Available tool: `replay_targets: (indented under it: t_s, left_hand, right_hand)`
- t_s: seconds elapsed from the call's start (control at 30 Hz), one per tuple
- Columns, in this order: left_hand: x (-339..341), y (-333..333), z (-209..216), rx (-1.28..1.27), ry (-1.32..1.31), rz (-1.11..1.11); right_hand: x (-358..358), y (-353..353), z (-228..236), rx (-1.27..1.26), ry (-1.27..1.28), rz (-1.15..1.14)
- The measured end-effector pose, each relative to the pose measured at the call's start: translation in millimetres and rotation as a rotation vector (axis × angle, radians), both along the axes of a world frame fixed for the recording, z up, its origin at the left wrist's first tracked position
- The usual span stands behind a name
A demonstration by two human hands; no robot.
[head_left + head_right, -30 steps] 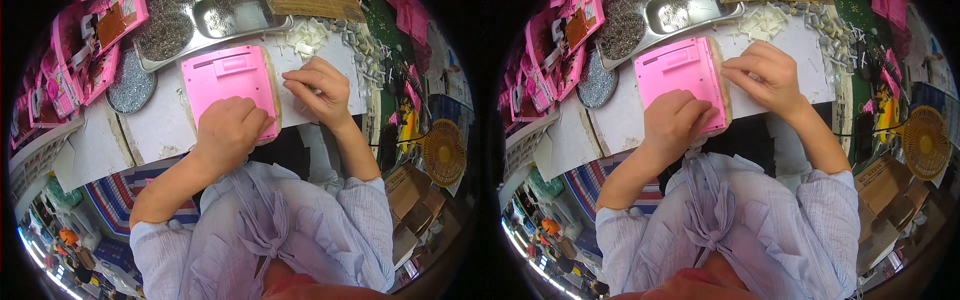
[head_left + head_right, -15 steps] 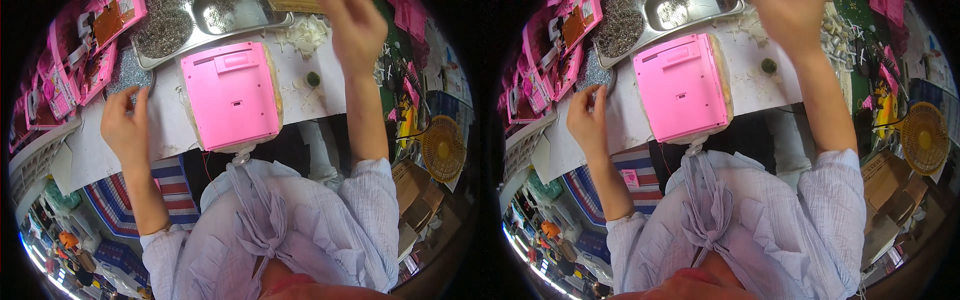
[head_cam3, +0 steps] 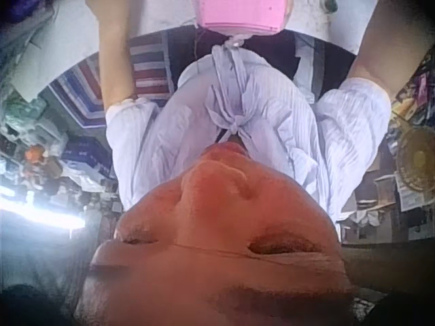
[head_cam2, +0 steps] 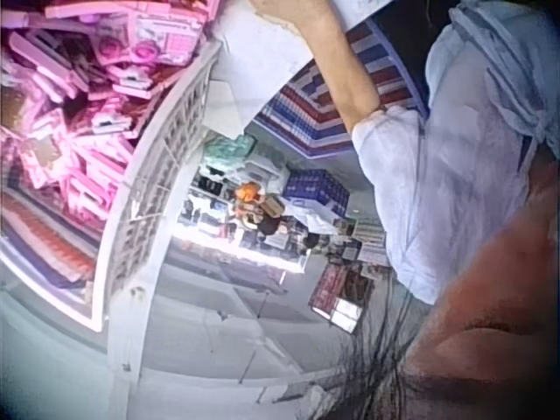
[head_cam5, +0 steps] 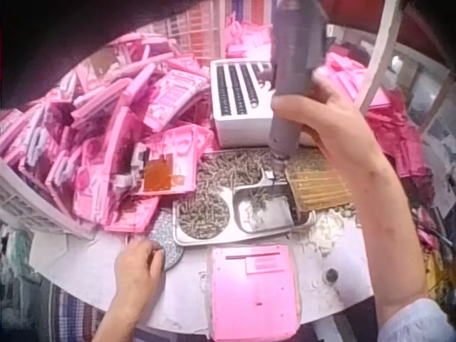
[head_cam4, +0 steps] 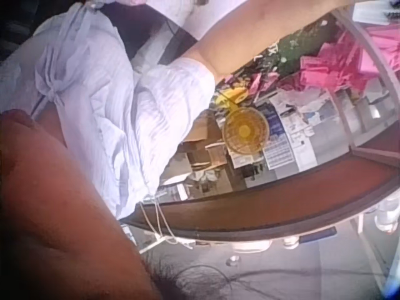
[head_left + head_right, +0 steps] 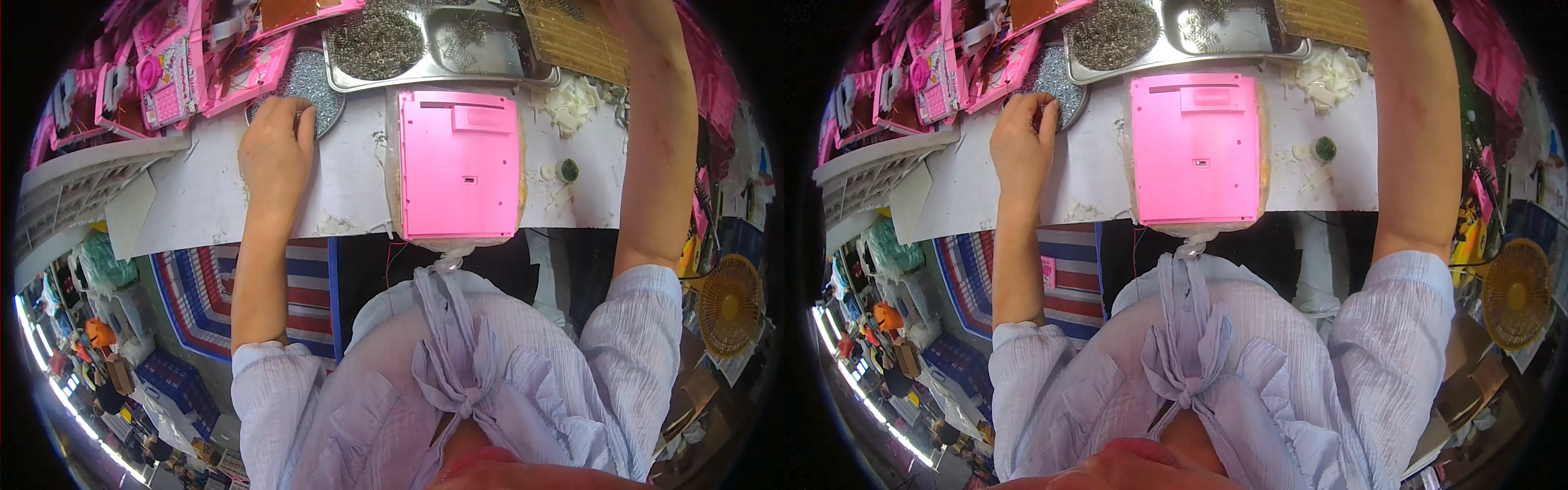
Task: Soldering wires and using an electric screwdriver to assemble a pink plastic toy at a factory workstation.
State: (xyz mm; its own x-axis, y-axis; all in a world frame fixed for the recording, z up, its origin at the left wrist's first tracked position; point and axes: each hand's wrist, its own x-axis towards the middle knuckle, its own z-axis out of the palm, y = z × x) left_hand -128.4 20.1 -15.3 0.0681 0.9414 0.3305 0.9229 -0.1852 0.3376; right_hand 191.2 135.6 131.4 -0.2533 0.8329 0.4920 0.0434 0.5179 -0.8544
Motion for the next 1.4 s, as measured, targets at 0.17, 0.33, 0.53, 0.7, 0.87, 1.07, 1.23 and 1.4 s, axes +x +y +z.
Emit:
replay_targets:
  t_s: [0.17,0.33,0.53,0.7,0.87,1.07,1.23,1.4]
  left_hand:
    - [3,7,1,0.049,0.014,-0.083]
    - [-1,13,5,0.159,-0.005,-0.045]
    - [16,6,10,0.134,-0.171,-0.051]
    - [84,-46,49,-0.073,-0.323,-0.421]
    - [106,-64,71,-0.130,-0.239,-0.722]
    - [107,-54,78,-0.179,-0.197,-0.892]
    - [103,-44,85,-0.243,-0.150,-0.955]
    - [100,-40,85,-0.259,-0.165,-0.968]
  right_hand:
    - [29,-22,-10,0.016,-0.142,-0.094]
    - [53,-77,-15,-0.134,0.007,0.047]
    - [36,-123,-20,-0.317,0.278,0.124]
    - [9,-148,-11,-0.290,0.517,0.319]
    - [12,-148,-8,-0.178,0.372,0.577]
    - [-5,-163,-17,-0.272,0.500,0.468]
    - [-16,-167,-19,-0.323,0.515,0.363]
    - [-18,-165,-20,-0.323,0.471,0.336]
